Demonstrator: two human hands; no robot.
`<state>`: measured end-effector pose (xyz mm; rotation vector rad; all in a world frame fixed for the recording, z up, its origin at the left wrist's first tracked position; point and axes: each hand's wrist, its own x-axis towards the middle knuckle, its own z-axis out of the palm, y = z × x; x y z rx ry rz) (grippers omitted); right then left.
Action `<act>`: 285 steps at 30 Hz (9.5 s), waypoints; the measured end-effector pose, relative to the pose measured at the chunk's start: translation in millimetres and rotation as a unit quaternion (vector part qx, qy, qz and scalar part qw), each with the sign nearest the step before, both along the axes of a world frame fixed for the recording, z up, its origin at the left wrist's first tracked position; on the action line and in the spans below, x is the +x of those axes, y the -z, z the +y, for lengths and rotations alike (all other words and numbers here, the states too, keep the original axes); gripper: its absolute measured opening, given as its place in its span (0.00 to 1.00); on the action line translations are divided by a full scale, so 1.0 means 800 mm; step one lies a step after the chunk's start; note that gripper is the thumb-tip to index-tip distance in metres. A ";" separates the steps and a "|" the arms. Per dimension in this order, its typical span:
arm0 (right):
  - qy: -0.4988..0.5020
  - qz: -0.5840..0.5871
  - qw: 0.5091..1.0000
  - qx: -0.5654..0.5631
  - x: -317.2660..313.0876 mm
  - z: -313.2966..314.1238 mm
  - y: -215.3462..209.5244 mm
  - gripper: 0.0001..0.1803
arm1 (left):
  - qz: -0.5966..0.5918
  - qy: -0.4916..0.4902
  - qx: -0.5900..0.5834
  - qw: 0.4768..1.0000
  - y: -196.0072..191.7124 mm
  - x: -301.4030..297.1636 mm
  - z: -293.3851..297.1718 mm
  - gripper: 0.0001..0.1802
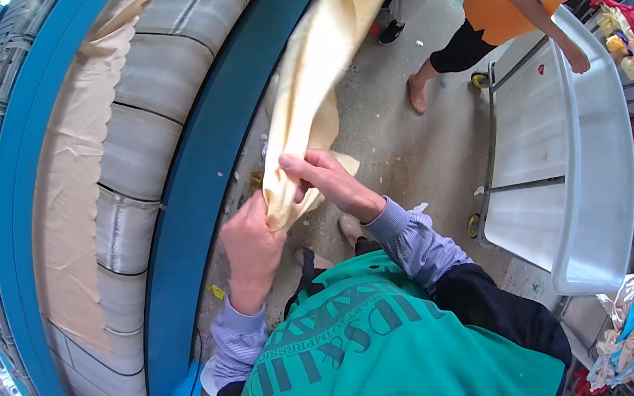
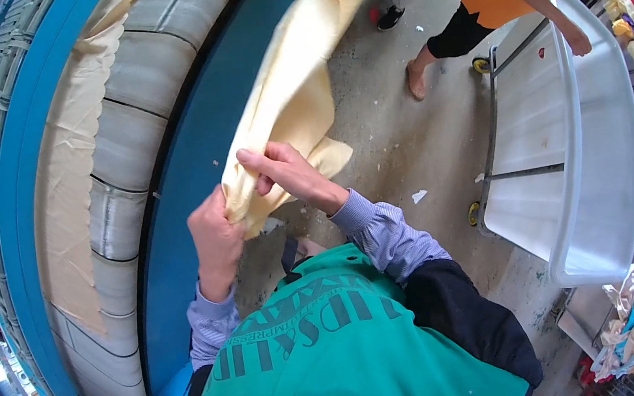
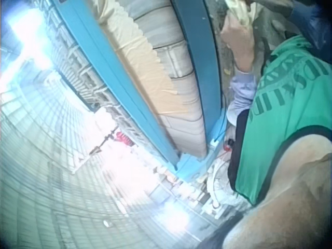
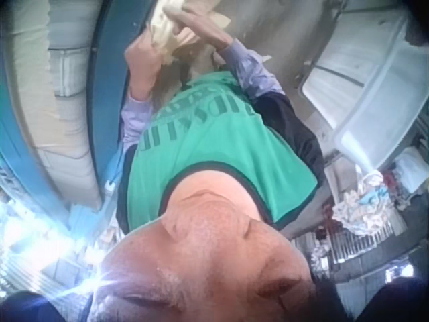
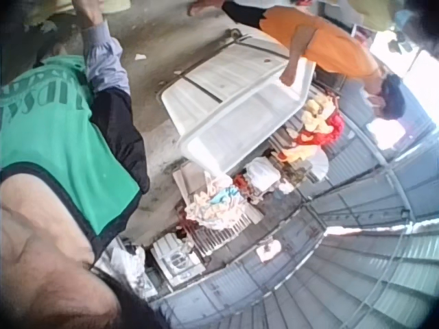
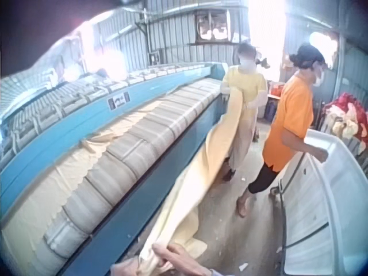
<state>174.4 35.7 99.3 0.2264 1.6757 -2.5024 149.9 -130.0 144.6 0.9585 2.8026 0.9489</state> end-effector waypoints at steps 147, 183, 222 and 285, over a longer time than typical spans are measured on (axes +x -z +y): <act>0.125 -0.574 0.809 0.000 0.126 0.235 0.315 0.21 | -0.171 0.367 -0.169 0.899 0.302 -0.498 0.487 0.21; 0.312 -0.483 0.779 0.250 0.154 0.409 0.441 0.18 | -0.256 0.327 -0.208 0.886 0.325 -0.378 0.504 0.23; 0.322 -0.525 0.753 0.230 0.157 -0.056 0.417 0.18 | -0.316 0.419 -0.183 0.831 0.392 -0.343 0.120 0.22; -0.083 -0.279 0.833 0.470 0.368 -0.108 0.550 0.20 | 0.264 -0.037 -0.086 0.960 0.425 -0.036 -0.362 0.28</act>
